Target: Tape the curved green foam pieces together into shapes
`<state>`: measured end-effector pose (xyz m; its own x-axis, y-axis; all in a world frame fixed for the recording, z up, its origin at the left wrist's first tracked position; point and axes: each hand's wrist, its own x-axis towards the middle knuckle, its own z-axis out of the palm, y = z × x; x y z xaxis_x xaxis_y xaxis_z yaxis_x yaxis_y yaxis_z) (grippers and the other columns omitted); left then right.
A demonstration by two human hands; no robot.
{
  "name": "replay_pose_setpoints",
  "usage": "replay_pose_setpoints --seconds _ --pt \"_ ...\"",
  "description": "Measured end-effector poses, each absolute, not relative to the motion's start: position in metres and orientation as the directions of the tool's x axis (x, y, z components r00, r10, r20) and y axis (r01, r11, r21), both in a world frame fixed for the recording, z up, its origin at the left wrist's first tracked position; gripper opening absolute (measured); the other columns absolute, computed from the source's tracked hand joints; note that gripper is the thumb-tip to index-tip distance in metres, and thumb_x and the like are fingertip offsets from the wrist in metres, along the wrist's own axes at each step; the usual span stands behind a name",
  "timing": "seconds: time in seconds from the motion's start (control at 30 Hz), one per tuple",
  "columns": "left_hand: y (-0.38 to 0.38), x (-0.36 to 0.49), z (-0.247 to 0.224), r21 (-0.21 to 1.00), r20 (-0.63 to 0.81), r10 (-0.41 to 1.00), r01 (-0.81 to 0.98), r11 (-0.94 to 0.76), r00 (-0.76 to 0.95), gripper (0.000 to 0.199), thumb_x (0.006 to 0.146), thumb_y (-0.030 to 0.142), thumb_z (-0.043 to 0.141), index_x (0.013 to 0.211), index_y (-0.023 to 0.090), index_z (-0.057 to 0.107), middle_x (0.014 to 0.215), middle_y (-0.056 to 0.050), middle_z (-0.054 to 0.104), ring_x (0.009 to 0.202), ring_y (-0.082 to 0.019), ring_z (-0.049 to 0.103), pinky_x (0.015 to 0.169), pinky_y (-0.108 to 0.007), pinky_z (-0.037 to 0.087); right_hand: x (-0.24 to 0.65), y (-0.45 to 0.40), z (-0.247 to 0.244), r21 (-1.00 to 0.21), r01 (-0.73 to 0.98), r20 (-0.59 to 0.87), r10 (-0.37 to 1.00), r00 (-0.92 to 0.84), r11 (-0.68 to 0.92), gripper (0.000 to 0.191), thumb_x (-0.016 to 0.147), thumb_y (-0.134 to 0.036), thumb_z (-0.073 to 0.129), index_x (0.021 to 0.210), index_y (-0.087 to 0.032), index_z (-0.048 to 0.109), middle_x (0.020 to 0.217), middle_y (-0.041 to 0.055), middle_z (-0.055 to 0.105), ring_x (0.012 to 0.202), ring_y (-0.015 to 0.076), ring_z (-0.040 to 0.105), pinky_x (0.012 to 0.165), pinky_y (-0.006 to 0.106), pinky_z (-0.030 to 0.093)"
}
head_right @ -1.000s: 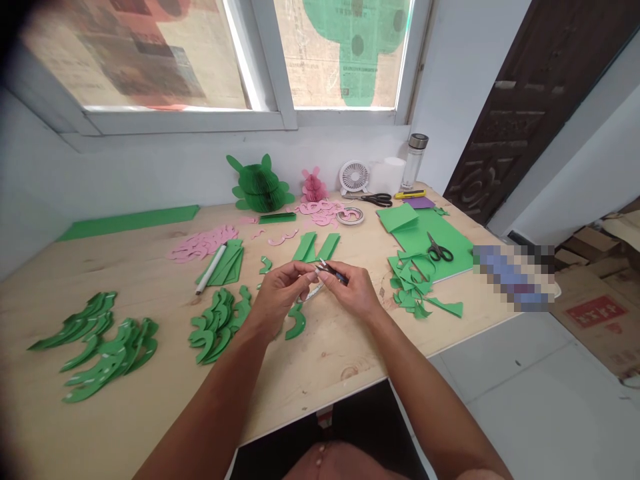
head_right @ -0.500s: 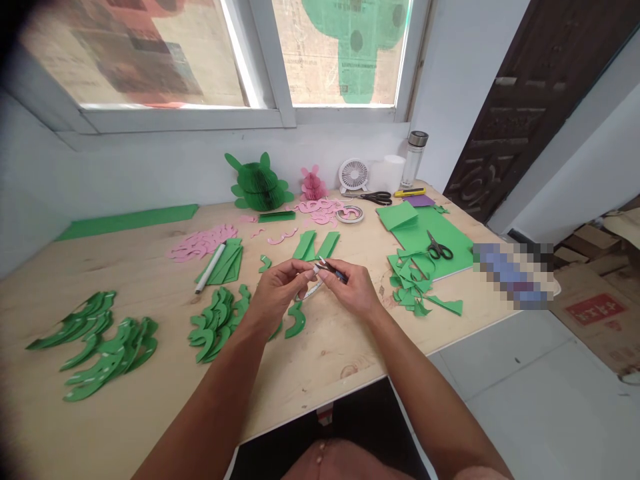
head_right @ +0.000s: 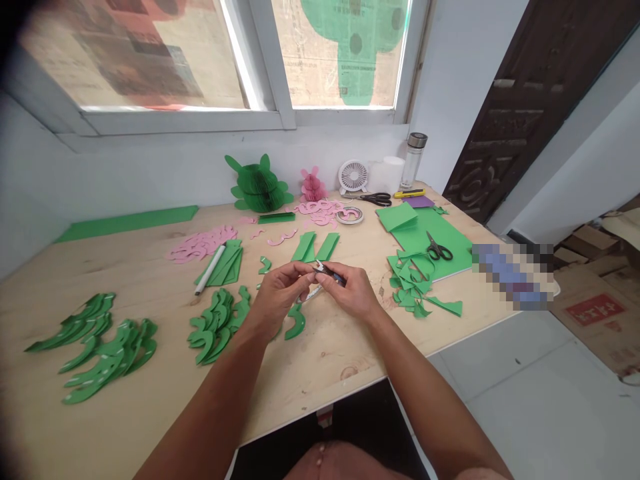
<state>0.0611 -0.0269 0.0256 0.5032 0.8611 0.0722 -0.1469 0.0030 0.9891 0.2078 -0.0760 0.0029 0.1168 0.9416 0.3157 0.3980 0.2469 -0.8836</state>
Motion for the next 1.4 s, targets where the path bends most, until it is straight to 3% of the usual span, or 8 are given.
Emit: replay_pose_setpoints --seconds 0.63,0.9,1.4 --pt "-0.0292 0.0616 0.0264 0.992 0.066 0.857 -0.126 -0.001 0.511 0.013 0.07 0.027 0.067 0.069 0.015 0.062 0.048 0.005 0.049 0.044 -0.006 0.039 0.045 -0.02 0.027 0.2067 -0.0774 0.0064 -0.885 0.364 0.34 0.937 0.084 0.289 0.038 0.083 -0.039 0.053 0.112 -0.018 0.065 0.093 0.0034 0.069 0.081 0.0163 0.059 0.072 0.026 0.045" --pt "-0.0281 0.0622 0.0251 0.99 0.079 0.859 -0.142 -0.007 0.506 0.014 0.068 0.028 0.068 0.068 0.015 0.062 0.054 0.003 0.053 0.045 -0.006 0.04 0.044 -0.02 0.03 0.2064 -0.0783 0.0076 -0.894 0.347 0.33 0.94 0.084 0.283 0.039 0.084 -0.039 0.052 0.113 -0.017 0.064 0.087 0.0035 0.068 0.073 0.0138 0.057 0.064 0.024 0.043" --pt "-0.0275 0.0628 0.0235 0.988 0.067 0.863 -0.155 0.013 0.501 0.015 0.068 0.028 0.068 0.068 0.015 0.062 0.055 0.003 0.054 0.045 -0.006 0.041 0.043 -0.02 0.031 0.2065 -0.0784 0.0082 -0.897 0.348 0.317 0.945 0.079 0.272 0.039 0.084 -0.039 0.052 0.113 -0.016 0.064 0.084 0.0032 0.067 0.071 0.0131 0.056 0.063 0.023 0.042"
